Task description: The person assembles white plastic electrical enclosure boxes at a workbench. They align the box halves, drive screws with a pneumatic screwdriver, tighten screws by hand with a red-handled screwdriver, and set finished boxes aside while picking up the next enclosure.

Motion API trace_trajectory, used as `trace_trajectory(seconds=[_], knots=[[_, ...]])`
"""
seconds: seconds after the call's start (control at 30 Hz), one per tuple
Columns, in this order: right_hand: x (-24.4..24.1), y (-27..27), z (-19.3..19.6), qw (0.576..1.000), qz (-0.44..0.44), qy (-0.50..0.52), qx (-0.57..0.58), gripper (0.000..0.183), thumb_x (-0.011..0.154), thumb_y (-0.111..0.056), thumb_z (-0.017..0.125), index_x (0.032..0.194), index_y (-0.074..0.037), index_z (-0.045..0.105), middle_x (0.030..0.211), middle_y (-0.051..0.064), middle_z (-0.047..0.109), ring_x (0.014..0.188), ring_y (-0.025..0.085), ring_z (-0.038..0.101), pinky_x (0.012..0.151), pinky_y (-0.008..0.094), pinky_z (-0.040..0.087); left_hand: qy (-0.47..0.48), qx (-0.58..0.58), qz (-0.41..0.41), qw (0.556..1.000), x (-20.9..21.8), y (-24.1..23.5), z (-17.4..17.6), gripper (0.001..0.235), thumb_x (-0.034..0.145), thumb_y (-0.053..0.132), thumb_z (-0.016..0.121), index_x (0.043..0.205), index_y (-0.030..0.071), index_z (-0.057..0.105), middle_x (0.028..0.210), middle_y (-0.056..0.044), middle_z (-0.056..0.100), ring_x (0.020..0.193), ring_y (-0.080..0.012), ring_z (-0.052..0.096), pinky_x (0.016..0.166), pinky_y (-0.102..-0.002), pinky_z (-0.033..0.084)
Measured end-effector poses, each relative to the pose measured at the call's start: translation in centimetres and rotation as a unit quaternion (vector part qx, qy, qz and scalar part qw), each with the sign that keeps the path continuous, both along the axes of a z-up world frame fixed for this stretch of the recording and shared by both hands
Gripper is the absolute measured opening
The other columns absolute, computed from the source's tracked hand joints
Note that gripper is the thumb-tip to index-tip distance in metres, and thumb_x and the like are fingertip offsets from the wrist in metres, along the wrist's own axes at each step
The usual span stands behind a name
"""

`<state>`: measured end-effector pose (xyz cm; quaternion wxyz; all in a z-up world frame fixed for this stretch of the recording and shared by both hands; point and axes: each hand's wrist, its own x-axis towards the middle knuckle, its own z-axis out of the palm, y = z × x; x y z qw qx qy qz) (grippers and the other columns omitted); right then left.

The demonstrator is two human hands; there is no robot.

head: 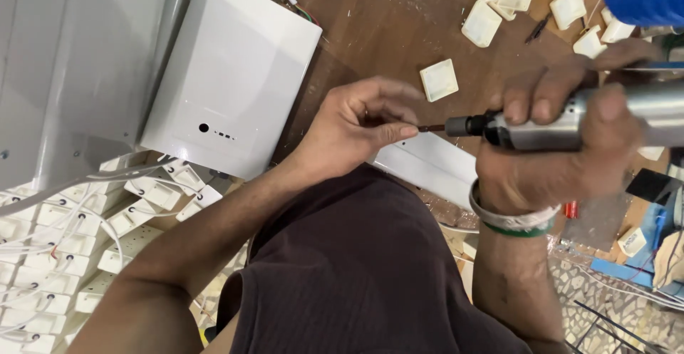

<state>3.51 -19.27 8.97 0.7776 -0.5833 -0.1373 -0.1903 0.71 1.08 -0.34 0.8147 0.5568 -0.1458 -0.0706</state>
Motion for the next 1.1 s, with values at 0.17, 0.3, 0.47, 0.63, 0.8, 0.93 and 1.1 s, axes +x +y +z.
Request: trace_trajectory(seconds=[0.17,0.3,0.47,0.63,0.8,0.93,1.1], knots=[[-0.2,-0.6,-1.3,0.996,0.058,0.058,0.036,0.032,0.109,-0.018,0.058,0.135,0.002,0.052,0.070,0.009,0.051,0.050,0.019,0.048,0.052,0.037,0.049,-0.041,0.050,0.014,0.998,-0.5,-0.4,0.3,0.046,0.097,0.005,0.077,0.138,0.006,0.056,0.110,-0.006,0.076,0.108,-0.0143,0.076,0.098,-0.031,0.065],[0.3,-1.3,-3.5,0.997,0.060,0.030,0.025,0.040,0.101,-0.013,0.061,0.139,-0.008,0.052,0.067,0.008,0.052,0.047,0.020,0.049,0.044,0.036,0.050,-0.136,0.193,0.070,0.969,-0.7,-1.1,-0.3,0.065,0.092,0.007,0.081,0.146,0.008,0.046,0.106,-0.003,0.077,0.111,-0.0204,0.076,0.104,-0.038,0.060],[-2.6,-1.7,-4.9,0.991,0.103,0.083,0.039,0.026,0.108,-0.016,0.069,0.125,-0.006,0.053,0.072,0.010,0.051,0.059,0.022,0.051,0.061,0.039,0.050,-0.162,0.270,0.069,0.947,-1.2,-1.2,-1.3,0.078,0.084,0.007,0.083,0.148,0.011,0.039,0.104,0.000,0.077,0.113,-0.0267,0.071,0.118,-0.052,0.041],[-3.2,-0.8,-4.7,0.992,0.095,0.080,0.028,0.030,0.105,-0.018,0.072,0.125,-0.006,0.053,0.073,0.011,0.052,0.062,0.022,0.055,0.063,0.039,0.049,-0.154,0.277,0.058,0.947,-1.3,-1.3,-2.0,0.080,0.080,0.008,0.083,0.147,0.012,0.039,0.098,0.001,0.075,0.108,-0.0245,0.072,0.125,-0.061,0.030],[-3.5,0.9,-3.9,0.998,0.034,0.050,-0.024,0.037,0.098,-0.021,0.077,0.119,-0.004,0.051,0.068,0.010,0.052,0.055,0.021,0.054,0.056,0.037,0.051,-0.154,0.260,0.058,0.951,-1.3,-1.4,-2.3,0.079,0.082,0.008,0.082,0.148,0.013,0.039,0.098,0.002,0.074,0.104,-0.0203,0.074,0.125,-0.062,0.029],[-3.9,1.0,-3.9,0.998,0.043,0.049,-0.026,0.041,0.094,-0.023,0.077,0.121,-0.006,0.051,0.067,0.010,0.053,0.053,0.019,0.055,0.056,0.037,0.052,-0.153,0.256,0.064,0.952,-1.3,-1.3,-2.3,0.078,0.081,0.007,0.082,0.146,0.012,0.040,0.097,0.001,0.074,0.102,-0.0206,0.074,0.124,-0.059,0.032],[-5.0,0.2,-4.6,0.991,0.083,0.098,-0.030,0.039,0.102,-0.022,0.076,0.126,-0.002,0.052,0.067,0.009,0.050,0.061,0.021,0.054,0.065,0.035,0.047,-0.152,0.217,0.078,0.961,-1.4,-1.2,-2.4,0.076,0.081,0.006,0.082,0.146,0.010,0.044,0.100,-0.002,0.074,0.108,-0.0267,0.070,0.098,-0.037,0.056]])
